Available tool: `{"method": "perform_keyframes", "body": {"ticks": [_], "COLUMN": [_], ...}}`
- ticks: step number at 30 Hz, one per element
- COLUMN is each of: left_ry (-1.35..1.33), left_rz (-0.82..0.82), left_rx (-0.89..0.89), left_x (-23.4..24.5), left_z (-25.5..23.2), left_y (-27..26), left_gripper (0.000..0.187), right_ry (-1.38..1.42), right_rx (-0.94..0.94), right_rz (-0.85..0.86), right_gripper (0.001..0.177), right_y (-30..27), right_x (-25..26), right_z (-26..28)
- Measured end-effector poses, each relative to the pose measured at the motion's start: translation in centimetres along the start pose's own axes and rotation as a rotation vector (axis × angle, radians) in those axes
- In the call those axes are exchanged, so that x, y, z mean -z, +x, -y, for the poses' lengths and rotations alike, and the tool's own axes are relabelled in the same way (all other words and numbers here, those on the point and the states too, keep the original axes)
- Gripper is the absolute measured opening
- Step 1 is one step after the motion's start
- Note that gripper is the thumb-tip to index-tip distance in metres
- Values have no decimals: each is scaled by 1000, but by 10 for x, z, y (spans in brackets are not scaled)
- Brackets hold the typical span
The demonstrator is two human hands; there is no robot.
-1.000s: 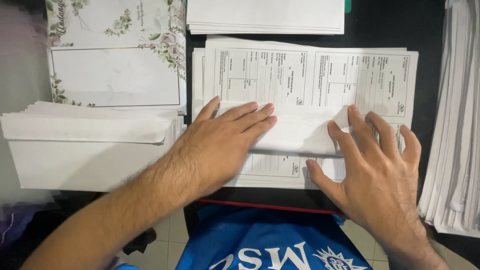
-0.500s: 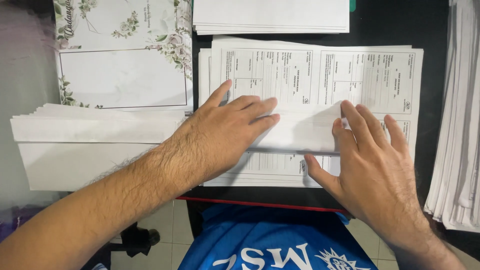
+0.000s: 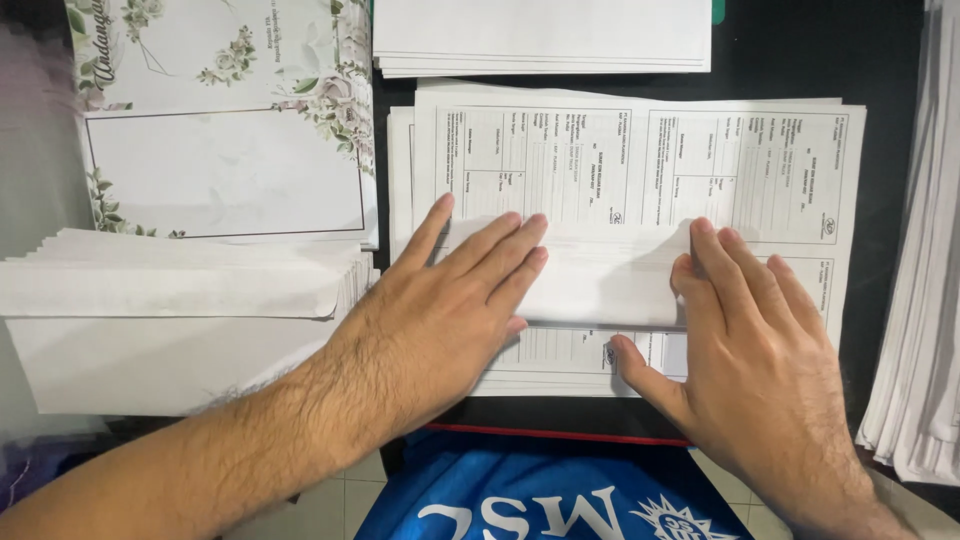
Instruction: Folding printed documents and preparing them for insertion into envelopes
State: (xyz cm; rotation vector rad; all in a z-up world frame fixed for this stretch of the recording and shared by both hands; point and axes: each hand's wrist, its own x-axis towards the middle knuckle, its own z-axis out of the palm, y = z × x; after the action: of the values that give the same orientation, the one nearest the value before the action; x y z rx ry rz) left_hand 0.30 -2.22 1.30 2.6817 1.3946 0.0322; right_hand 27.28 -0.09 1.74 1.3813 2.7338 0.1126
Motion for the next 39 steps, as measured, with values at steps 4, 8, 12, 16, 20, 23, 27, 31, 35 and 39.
{"method": "perform_keyframes", "body": {"ticks": [4, 8, 12, 16, 20, 23, 27, 31, 35, 39], "left_ry": [169, 442, 446, 379, 337, 326, 312, 283, 260, 257], "left_rz": [62, 115, 133, 77, 65, 49, 70, 79, 96, 80], "left_rx": [22, -3, -34, 22, 57, 62, 53, 54, 31, 30], "left_x": [2, 0, -3, -9, -9, -10, -6, -5, -3, -7], "left_z": [-11, -18, -17, -18, -17, -16, -14, -12, -8, -10], "left_y": [-4, -8, -9, -12, -11, -11, -11, -11, -11, -9], "left_gripper": [65, 64, 66, 59, 58, 57, 58, 60, 69, 66], "right_ry": [-15, -43, -56, -71, -111, -110, -153, -160, -153, 65], "right_rx": [1, -18, -39, -47, -46, -50, -54, -26, 6, -21], "right_rz": [-19, -37, -65, -53, -60, -45, -22, -39, -53, 7], "right_gripper": [76, 69, 69, 68, 64, 64, 64, 67, 68, 70], "right_y": [2, 4, 2, 3, 3, 3, 3, 3, 6, 2], "right_x": [1, 1, -2, -3, -4, -5, -5, -7, -5, -5], "right_z": [1, 5, 7, 9, 9, 9, 9, 7, 7, 5]}}
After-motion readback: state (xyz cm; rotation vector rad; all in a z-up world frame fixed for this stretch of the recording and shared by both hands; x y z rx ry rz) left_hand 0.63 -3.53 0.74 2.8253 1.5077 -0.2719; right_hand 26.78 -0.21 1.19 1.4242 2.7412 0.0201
